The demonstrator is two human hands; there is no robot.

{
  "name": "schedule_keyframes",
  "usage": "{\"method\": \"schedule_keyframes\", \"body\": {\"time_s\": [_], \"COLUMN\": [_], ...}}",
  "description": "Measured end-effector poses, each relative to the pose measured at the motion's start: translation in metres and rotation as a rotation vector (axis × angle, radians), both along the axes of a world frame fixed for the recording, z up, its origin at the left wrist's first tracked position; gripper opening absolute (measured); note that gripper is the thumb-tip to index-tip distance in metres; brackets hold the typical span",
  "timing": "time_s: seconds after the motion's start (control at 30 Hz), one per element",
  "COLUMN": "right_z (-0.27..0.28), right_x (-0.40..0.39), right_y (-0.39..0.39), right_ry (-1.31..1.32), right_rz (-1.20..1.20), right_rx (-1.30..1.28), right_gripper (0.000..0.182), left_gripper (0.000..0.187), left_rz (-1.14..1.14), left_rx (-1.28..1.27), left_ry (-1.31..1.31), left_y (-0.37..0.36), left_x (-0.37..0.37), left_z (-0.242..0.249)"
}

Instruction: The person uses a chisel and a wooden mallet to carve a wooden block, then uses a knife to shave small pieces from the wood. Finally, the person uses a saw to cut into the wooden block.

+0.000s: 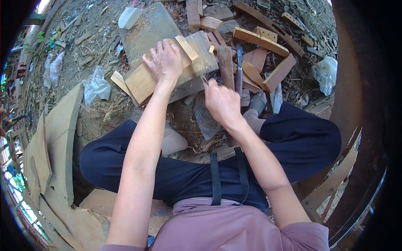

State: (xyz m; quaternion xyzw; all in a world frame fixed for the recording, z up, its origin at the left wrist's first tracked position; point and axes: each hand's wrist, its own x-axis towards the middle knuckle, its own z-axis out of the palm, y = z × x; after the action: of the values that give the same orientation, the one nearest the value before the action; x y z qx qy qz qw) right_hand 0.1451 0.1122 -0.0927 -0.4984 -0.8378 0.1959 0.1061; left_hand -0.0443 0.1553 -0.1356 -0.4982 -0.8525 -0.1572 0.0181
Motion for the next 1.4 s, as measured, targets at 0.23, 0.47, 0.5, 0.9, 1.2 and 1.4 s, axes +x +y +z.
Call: {"method": "schedule_keyframes", "body": {"time_s": [0.23,0.47,0.5,0.9,1.2,1.4], "right_z": [0.008,-0.007,0.004,0.01,0.003,0.012], "right_x": [0.005,-0.031,-0.024,-0.003,-0.015,-0.006], "right_y": [-0.005,0.026,0.019,0.009,0.021,0.012], "right_ry": [-0.035,0.016,0.044,-0.009,0.01,-0.091], "right_rz": [-0.01,0.004,-0.014,0.027,0.043,0.028], "right_rx": [-0.089,-0.105,-0.131,-0.074,-0.046,-0.14], "right_gripper": [0.027,0.028,0.029,0.024,0.028,0.03], "left_gripper": [0.033,0.036,0.036,0.031,0.037,0.032], "left_rz": [0.024,0.035,0.052,0.051,0.053,0.043], "left_rx": [0.044,-0.079,-0.065,0.025,-0.049,0.033], "left_ry": [0.123,0.073,0.073,0.085,0.068,0.075], "left_y": [0.004,-0.005,-0.001,0.001,-0.001,-0.001], "left_x": [-0.001,0.004,0.005,0.004,0.005,0.005], "left_z": [-0.006,0.001,0.002,-0.005,0.003,-0.003]}}
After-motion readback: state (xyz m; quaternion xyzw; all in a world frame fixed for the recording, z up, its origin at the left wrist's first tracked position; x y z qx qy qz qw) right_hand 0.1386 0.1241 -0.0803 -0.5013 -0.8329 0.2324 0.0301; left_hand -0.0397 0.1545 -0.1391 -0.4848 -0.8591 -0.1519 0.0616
